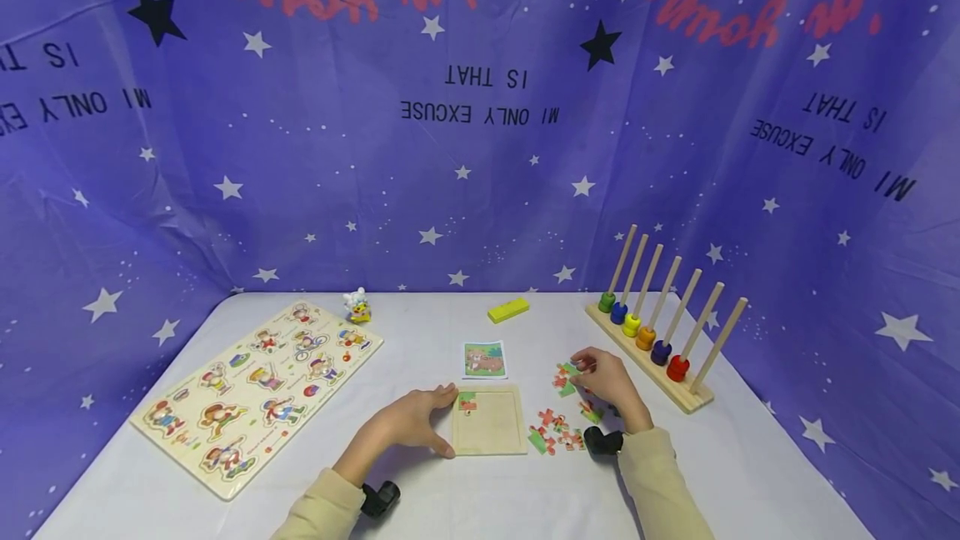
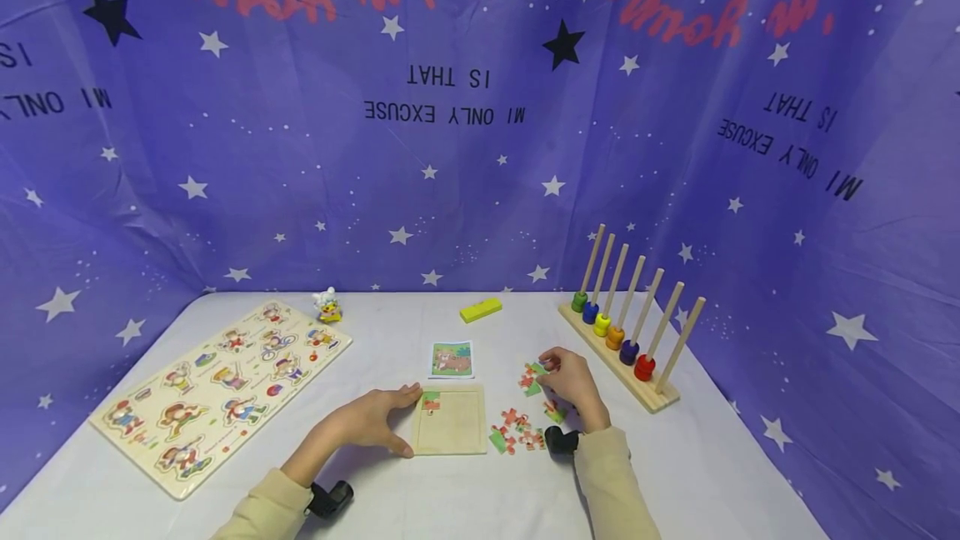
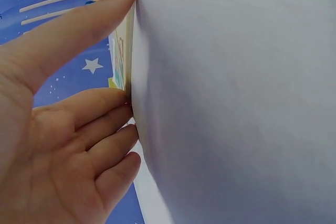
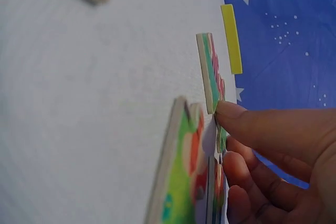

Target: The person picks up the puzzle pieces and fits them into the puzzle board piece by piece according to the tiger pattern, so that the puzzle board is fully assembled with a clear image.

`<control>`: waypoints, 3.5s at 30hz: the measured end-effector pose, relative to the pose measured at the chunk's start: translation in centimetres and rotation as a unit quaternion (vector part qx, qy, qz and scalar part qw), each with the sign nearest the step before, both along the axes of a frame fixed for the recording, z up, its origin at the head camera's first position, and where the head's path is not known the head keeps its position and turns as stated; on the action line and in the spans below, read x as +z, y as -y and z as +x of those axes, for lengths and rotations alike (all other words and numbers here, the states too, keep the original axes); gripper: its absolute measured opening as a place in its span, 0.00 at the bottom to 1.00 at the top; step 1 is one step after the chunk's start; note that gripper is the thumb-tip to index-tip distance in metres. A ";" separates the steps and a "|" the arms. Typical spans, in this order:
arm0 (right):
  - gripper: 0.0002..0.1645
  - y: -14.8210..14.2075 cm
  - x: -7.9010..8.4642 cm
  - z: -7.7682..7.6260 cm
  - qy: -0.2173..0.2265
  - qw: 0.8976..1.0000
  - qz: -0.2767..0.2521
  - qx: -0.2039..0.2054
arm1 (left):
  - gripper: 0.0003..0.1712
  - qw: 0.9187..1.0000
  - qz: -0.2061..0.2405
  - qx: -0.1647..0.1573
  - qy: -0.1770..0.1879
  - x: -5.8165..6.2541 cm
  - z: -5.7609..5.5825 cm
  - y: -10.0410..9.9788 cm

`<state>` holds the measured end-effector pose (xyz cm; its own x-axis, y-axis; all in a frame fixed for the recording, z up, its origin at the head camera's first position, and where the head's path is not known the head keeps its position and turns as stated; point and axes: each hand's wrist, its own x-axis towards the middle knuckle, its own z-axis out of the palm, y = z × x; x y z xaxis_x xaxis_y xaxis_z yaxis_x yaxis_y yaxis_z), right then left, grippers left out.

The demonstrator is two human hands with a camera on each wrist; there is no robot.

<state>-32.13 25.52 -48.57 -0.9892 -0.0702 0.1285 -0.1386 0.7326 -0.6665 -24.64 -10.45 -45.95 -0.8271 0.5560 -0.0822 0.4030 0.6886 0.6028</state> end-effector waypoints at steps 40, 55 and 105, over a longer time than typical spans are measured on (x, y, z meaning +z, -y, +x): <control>0.07 0.5 1.1 0.6 -0.049 0.999 -0.023 0.009 | 0.53 1.000 0.005 0.005 0.008 0.1 0.1 0.0; 0.09 3.7 2.7 1.6 -0.088 0.992 -0.061 0.066 | 0.53 1.000 0.004 0.005 0.010 0.2 0.2 -0.1; 0.04 11.5 1.1 1.9 0.014 0.970 -0.012 0.241 | 0.52 1.000 0.002 0.004 0.010 0.0 0.1 0.0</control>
